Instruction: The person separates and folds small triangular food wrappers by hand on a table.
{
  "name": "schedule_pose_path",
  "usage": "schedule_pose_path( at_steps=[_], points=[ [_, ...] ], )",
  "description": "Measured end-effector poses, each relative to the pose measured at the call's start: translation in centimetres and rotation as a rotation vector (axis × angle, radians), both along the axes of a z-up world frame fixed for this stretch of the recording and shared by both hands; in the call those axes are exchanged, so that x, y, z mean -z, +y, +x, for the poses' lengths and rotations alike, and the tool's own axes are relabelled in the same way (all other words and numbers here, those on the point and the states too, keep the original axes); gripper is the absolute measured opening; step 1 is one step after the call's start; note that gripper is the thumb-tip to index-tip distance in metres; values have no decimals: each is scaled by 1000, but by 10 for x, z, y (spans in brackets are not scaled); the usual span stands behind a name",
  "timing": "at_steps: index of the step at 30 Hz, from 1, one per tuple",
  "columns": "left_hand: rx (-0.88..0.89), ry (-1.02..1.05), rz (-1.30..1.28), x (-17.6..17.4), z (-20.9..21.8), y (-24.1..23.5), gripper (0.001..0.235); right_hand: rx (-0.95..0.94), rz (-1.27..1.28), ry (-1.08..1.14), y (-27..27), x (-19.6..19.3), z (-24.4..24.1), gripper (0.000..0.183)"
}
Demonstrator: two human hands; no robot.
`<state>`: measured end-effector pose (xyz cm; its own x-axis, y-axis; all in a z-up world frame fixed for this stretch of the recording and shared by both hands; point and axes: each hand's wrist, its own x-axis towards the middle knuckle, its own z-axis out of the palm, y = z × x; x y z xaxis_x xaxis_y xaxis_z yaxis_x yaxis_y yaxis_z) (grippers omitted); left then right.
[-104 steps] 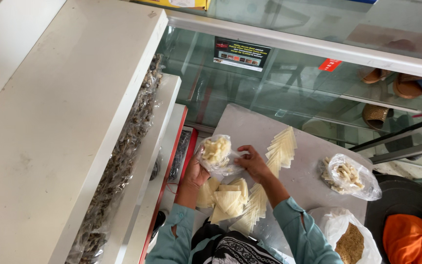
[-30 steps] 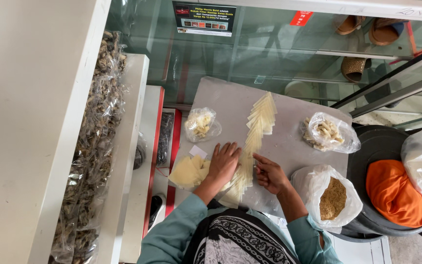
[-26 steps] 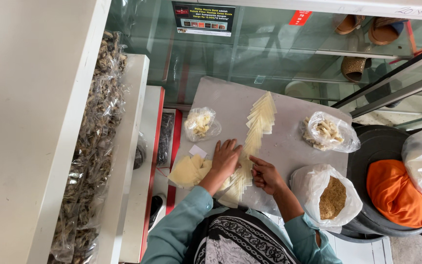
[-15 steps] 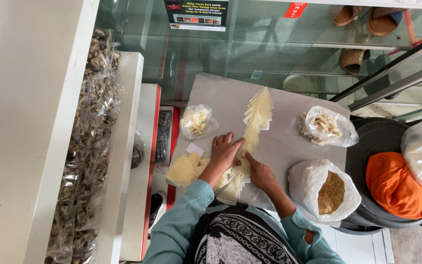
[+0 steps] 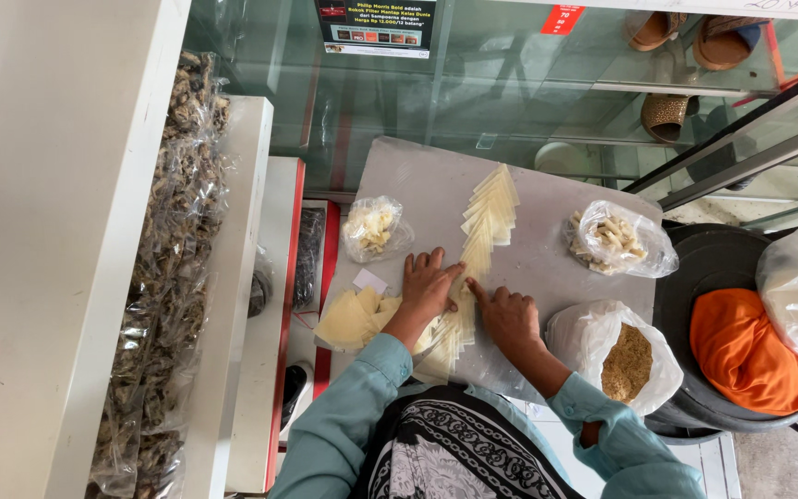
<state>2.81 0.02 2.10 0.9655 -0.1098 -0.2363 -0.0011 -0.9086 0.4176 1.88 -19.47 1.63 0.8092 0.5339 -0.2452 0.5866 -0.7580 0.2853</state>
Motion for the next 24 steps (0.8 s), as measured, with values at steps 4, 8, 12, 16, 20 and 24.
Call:
schedule_pose_path(
  at_steps=[4, 8, 12, 16, 20, 24],
  points=[
    [4, 31, 6, -1, -1, 0, 92, -5, 93, -28, -4, 9, 6, 65],
    [5, 34, 21, -1, 1, -1, 91, -11, 106, -48, -4, 4, 12, 66],
    [6, 30, 30, 0, 0, -1, 90, 16, 150, 61, -9, -14, 14, 62],
    [-3, 16, 12, -1, 0, 0, 89, -221, 164, 41, -16, -24, 7, 65],
    [-10, 20, 2, -1, 0, -1, 89, -289, 139, 42, -18, -18, 7, 67],
    [-4, 30, 17, -1, 1, 0, 91, -264, 108, 66, -16, -12, 11, 67]
  ],
)
